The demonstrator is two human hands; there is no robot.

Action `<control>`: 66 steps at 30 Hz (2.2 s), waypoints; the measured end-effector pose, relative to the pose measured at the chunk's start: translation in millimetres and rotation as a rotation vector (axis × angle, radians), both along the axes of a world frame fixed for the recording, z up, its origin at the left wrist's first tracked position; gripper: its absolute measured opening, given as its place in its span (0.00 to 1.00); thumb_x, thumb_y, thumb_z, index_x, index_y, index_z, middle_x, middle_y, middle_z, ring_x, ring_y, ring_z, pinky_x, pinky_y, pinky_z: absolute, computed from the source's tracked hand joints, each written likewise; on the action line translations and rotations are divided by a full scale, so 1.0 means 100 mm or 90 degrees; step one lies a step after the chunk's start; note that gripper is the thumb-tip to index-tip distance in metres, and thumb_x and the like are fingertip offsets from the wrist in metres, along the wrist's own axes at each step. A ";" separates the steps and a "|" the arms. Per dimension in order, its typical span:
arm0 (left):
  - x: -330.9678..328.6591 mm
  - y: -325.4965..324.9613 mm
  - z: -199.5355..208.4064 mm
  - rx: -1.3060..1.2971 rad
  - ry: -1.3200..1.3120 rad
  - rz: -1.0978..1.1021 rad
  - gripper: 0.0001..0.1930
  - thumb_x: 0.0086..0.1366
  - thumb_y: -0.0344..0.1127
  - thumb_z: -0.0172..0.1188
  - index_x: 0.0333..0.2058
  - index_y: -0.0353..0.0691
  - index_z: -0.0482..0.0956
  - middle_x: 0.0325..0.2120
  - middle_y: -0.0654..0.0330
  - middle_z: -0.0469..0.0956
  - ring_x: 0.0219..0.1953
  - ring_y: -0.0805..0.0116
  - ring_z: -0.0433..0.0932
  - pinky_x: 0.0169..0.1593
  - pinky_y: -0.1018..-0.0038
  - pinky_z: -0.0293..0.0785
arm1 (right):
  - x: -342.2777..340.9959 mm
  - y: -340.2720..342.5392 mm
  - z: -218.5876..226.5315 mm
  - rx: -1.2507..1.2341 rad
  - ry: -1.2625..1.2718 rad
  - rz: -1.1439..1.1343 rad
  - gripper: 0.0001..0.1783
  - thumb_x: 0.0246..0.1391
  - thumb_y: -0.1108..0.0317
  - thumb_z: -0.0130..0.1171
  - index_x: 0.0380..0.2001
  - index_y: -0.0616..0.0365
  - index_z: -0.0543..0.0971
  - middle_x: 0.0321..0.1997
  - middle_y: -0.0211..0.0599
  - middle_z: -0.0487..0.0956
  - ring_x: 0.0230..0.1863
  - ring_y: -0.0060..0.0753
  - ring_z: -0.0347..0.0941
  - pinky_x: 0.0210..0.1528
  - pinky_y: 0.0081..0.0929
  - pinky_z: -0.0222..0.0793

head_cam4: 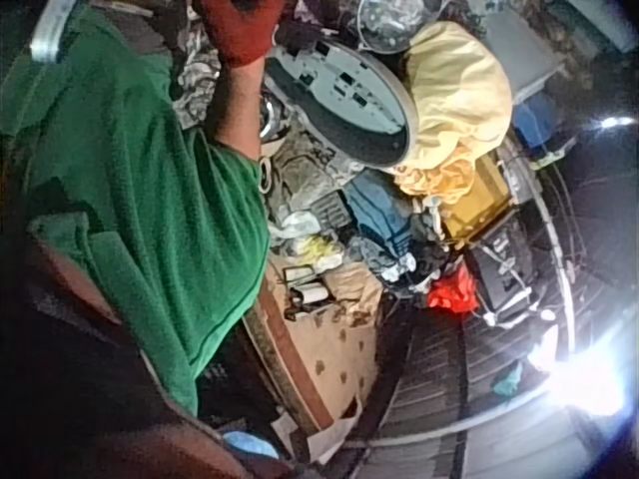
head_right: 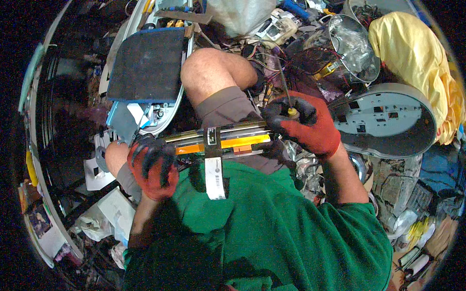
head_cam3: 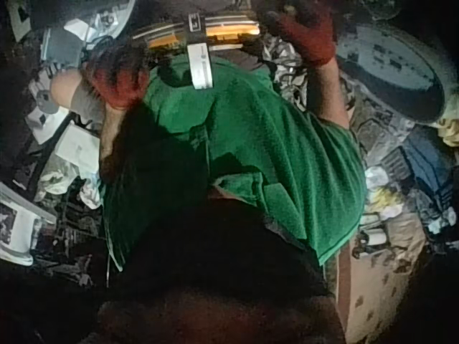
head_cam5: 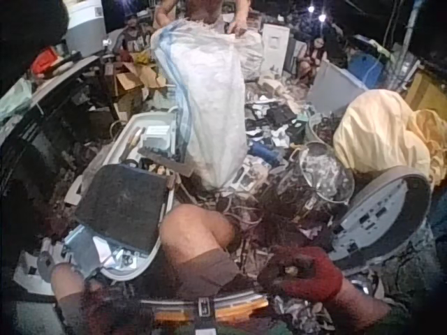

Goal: The person disassembles an electronic device using a screwdriver and pliers, removing metal plates and internal components.

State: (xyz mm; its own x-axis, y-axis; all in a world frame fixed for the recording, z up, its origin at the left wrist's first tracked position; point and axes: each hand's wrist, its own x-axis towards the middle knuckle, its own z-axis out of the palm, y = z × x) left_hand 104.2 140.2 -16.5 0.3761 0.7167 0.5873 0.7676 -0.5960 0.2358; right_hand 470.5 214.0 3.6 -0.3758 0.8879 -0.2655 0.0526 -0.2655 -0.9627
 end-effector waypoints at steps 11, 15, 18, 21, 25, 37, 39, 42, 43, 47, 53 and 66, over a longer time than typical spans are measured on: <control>0.03 0.18 -0.13 -0.117 -0.088 0.030 0.17 0.65 0.41 0.55 0.46 0.34 0.76 0.49 0.44 0.75 0.52 0.44 0.74 0.56 0.54 0.70 | -0.14 0.01 -0.01 0.021 -0.012 0.011 0.21 0.52 0.63 0.66 0.47 0.64 0.80 0.41 0.35 0.83 0.41 0.22 0.76 0.46 0.25 0.73; 0.06 0.16 -0.14 -0.155 -0.093 0.072 0.18 0.65 0.41 0.53 0.47 0.34 0.77 0.49 0.43 0.74 0.53 0.44 0.73 0.57 0.53 0.69 | -0.16 0.03 0.00 0.011 -0.058 0.015 0.25 0.53 0.60 0.65 0.50 0.67 0.77 0.45 0.39 0.82 0.46 0.28 0.77 0.52 0.29 0.73; 0.07 0.18 -0.14 -0.156 -0.094 0.086 0.18 0.64 0.40 0.54 0.46 0.33 0.77 0.48 0.43 0.74 0.53 0.43 0.71 0.59 0.52 0.67 | -0.16 0.07 -0.01 0.000 -0.056 0.020 0.25 0.54 0.61 0.64 0.51 0.67 0.77 0.46 0.39 0.82 0.47 0.28 0.77 0.53 0.30 0.72; 0.10 0.22 -0.10 -0.151 -0.102 0.078 0.18 0.63 0.39 0.55 0.46 0.32 0.77 0.49 0.42 0.73 0.54 0.42 0.71 0.60 0.52 0.66 | -0.17 0.09 -0.02 0.006 -0.058 0.010 0.24 0.55 0.62 0.64 0.50 0.67 0.77 0.46 0.39 0.83 0.47 0.28 0.77 0.53 0.31 0.73; 0.15 0.29 -0.07 -0.183 -0.166 0.037 0.21 0.60 0.36 0.60 0.50 0.31 0.74 0.52 0.42 0.71 0.55 0.42 0.70 0.60 0.52 0.65 | -0.14 0.12 -0.10 0.055 -0.085 0.011 0.23 0.55 0.61 0.64 0.49 0.66 0.78 0.45 0.40 0.83 0.48 0.29 0.77 0.54 0.33 0.73; 0.16 0.50 -0.57 -0.399 -0.470 0.000 0.18 0.64 0.25 0.57 0.53 0.32 0.75 0.52 0.52 0.75 0.56 0.58 0.74 0.61 0.65 0.67 | -0.30 0.10 -0.17 -0.069 0.126 0.081 0.21 0.59 0.58 0.61 0.47 0.64 0.80 0.39 0.33 0.84 0.40 0.21 0.77 0.44 0.27 0.74; 0.15 0.47 -0.66 -0.470 -0.466 0.050 0.18 0.68 0.35 0.57 0.54 0.34 0.73 0.52 0.52 0.75 0.55 0.60 0.74 0.59 0.66 0.69 | -0.36 0.07 -0.21 -0.110 0.171 0.105 0.20 0.59 0.62 0.61 0.50 0.63 0.79 0.43 0.35 0.84 0.43 0.22 0.78 0.46 0.25 0.75; 0.20 0.48 -0.73 -0.603 -0.483 0.134 0.21 0.70 0.42 0.58 0.55 0.35 0.70 0.50 0.55 0.75 0.50 0.62 0.76 0.53 0.66 0.73 | -0.56 -0.01 -0.20 -0.160 0.287 0.109 0.20 0.57 0.68 0.61 0.52 0.62 0.78 0.46 0.34 0.83 0.43 0.22 0.78 0.45 0.22 0.75; 0.19 0.49 -0.76 -0.516 -0.388 0.098 0.20 0.70 0.41 0.58 0.55 0.36 0.70 0.50 0.56 0.75 0.49 0.62 0.76 0.53 0.66 0.73 | -0.63 -0.01 -0.18 -0.157 0.283 0.119 0.20 0.56 0.69 0.62 0.52 0.63 0.78 0.46 0.34 0.82 0.43 0.23 0.77 0.46 0.23 0.74; 0.23 0.52 -0.84 -0.515 -0.405 0.012 0.19 0.71 0.40 0.55 0.56 0.35 0.70 0.49 0.55 0.75 0.50 0.60 0.76 0.55 0.63 0.74 | -0.88 0.01 -0.08 -0.073 0.264 0.154 0.20 0.53 0.73 0.62 0.51 0.64 0.78 0.45 0.34 0.81 0.46 0.26 0.76 0.51 0.28 0.71; 0.43 0.54 -0.61 -0.979 -1.286 -0.031 0.20 0.70 0.52 0.53 0.50 0.43 0.73 0.44 0.56 0.78 0.47 0.58 0.79 0.54 0.64 0.77 | -1.35 0.05 -0.17 0.154 0.286 0.126 0.27 0.53 0.70 0.66 0.56 0.63 0.74 0.51 0.36 0.80 0.53 0.27 0.73 0.58 0.31 0.69; 0.08 0.17 -0.19 -0.696 -1.142 -0.093 0.20 0.70 0.51 0.52 0.51 0.43 0.73 0.46 0.56 0.77 0.49 0.58 0.78 0.55 0.62 0.76 | -2.11 0.48 -0.08 0.196 0.177 0.199 0.19 0.55 0.71 0.62 0.52 0.56 0.77 0.33 0.26 0.78 0.31 0.15 0.70 0.33 0.20 0.68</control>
